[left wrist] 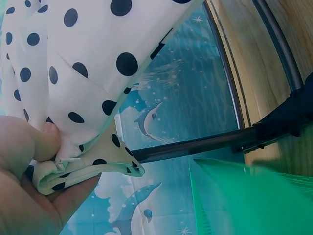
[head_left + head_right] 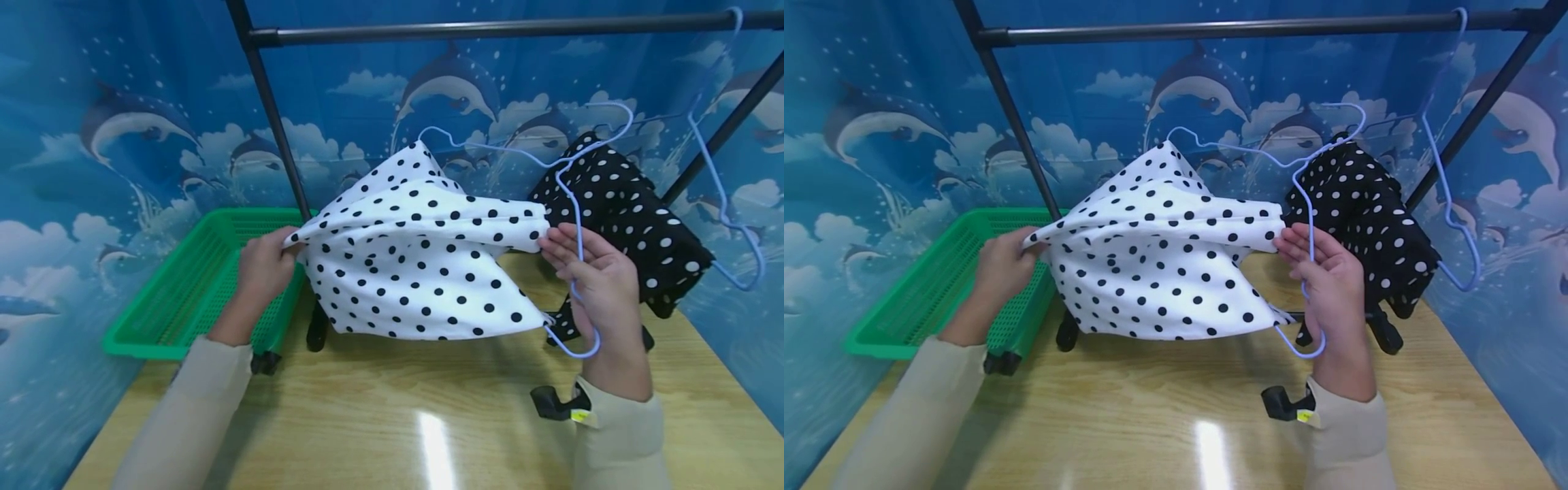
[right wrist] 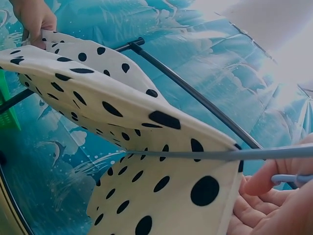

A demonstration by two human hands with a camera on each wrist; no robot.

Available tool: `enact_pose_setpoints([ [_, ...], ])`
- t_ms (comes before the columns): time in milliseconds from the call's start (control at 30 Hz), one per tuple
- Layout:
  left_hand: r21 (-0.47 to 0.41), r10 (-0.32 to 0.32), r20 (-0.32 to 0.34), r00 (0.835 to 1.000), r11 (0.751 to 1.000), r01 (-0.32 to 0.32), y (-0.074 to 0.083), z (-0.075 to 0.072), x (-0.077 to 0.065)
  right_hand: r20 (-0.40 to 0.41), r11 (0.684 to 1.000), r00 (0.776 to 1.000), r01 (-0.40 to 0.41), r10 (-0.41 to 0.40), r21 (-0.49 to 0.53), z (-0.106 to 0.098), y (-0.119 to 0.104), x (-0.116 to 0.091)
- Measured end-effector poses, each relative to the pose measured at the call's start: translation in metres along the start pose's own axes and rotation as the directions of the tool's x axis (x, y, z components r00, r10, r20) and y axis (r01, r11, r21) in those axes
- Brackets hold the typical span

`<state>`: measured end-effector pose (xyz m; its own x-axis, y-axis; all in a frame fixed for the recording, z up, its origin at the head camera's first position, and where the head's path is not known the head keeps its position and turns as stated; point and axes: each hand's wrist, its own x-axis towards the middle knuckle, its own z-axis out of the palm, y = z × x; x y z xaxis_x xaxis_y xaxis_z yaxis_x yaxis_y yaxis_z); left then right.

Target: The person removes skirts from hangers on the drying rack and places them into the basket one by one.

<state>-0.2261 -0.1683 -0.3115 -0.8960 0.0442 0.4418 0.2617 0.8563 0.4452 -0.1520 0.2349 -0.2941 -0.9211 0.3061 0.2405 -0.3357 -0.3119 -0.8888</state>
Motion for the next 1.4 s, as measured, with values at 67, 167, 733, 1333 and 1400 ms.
enact_pose_setpoints([
  [67, -0.004, 0.0, -0.004, 1.0, 1.0, -0.001, -0.0001, 0.0003, 0.0003, -0.005, 1.0, 1.0, -0.016, 0.016, 0.012, 0.0, 0.0004, 0.0002],
  [167, -0.011, 0.002, -0.013, 1.0, 1.0, -0.002, 0.0003, 0.0004, 0.0003, -0.016, 0.999, 0.999, -0.032, 0.032, 0.006, -0.0001, 0.0007, 0.0004],
  [733, -0.02, 0.002, -0.029, 1.0, 1.0, -0.003, 0.0001, 0.0047, -0.0018, -0.044, 0.998, 0.997, -0.06, 0.06, 0.009, -0.0014, -0.0003, 0.0026],
  [1333, -0.023, -0.019, -0.026, 0.999, 1.0, 0.019, -0.0015, 0.0041, -0.0035, -0.091, 0.998, 0.994, -0.069, 0.068, -0.005, -0.0031, -0.0028, 0.0033],
  [1400, -0.029, -0.023, -0.03, 0.999, 0.999, 0.022, -0.0017, 0.0035, -0.0038, -0.089, 0.998, 0.994, -0.067, 0.067, 0.0, -0.0034, -0.0028, 0.0035],
])
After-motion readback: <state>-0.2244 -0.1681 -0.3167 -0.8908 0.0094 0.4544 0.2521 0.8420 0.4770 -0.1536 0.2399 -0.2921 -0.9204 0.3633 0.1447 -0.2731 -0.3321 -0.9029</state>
